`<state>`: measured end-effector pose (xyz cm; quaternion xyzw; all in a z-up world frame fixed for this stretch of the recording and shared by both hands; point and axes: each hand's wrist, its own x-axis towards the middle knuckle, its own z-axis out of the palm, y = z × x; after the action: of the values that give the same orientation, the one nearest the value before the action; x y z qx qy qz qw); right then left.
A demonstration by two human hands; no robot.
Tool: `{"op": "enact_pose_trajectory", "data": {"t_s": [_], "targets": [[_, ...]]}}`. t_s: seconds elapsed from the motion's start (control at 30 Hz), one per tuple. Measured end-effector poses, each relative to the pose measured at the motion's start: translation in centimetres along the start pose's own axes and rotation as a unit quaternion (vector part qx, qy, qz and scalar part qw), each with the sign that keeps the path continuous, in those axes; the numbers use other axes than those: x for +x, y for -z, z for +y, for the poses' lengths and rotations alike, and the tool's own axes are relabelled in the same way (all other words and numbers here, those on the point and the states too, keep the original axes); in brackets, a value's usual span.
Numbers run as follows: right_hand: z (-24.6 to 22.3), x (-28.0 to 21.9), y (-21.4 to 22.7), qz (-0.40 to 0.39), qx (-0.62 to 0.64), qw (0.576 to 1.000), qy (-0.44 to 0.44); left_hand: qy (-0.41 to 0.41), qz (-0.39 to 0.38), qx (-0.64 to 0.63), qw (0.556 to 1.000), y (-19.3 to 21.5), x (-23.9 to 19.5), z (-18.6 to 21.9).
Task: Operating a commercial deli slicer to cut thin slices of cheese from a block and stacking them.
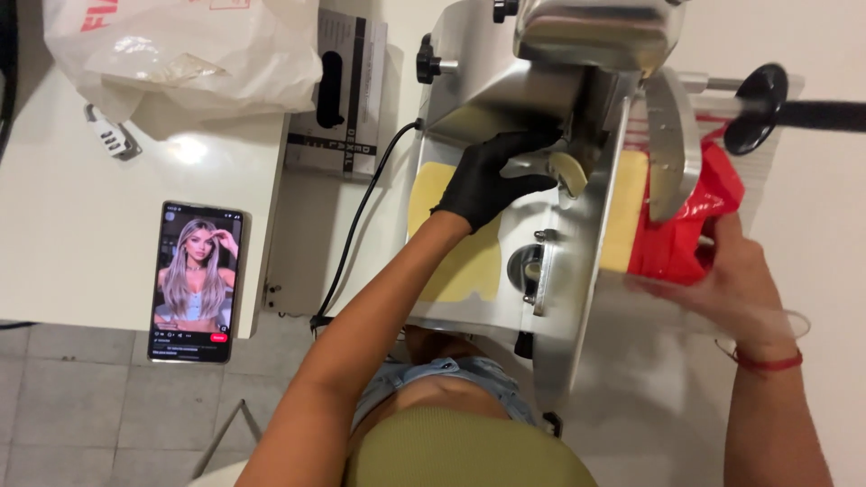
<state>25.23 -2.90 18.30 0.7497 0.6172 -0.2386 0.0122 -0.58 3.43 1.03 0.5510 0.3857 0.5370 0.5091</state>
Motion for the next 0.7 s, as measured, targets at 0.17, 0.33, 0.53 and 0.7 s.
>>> {"op": "enact_pose_trajectory", "data": {"t_s": [0.17, 0.33, 0.53, 0.7], "targets": [[-1.4, 2.2, 0.9, 0.016, 0.029, 0.999, 0.006, 0.063, 0.028, -0.090, 0.994, 0.4, 0.1, -0.7], [-2.1, 4.0, 1.6, 0.043, -0.019, 0.996, 0.069, 0.108, 0.081, -0.121, 0.983, 1.2, -1.3, -1.3], [-3.4, 6.1, 2.6, 0.055, -0.037, 0.983, 0.169, 0.182, 0.124, -0.049, 0.974, 2.7, -3.2, 1.3], [-3.6, 5.2, 2.8, 0.053, 0.012, 0.974, 0.219, 0.150, 0.077, -0.009, 0.986, 3.4, -5.0, 3.8]]}}
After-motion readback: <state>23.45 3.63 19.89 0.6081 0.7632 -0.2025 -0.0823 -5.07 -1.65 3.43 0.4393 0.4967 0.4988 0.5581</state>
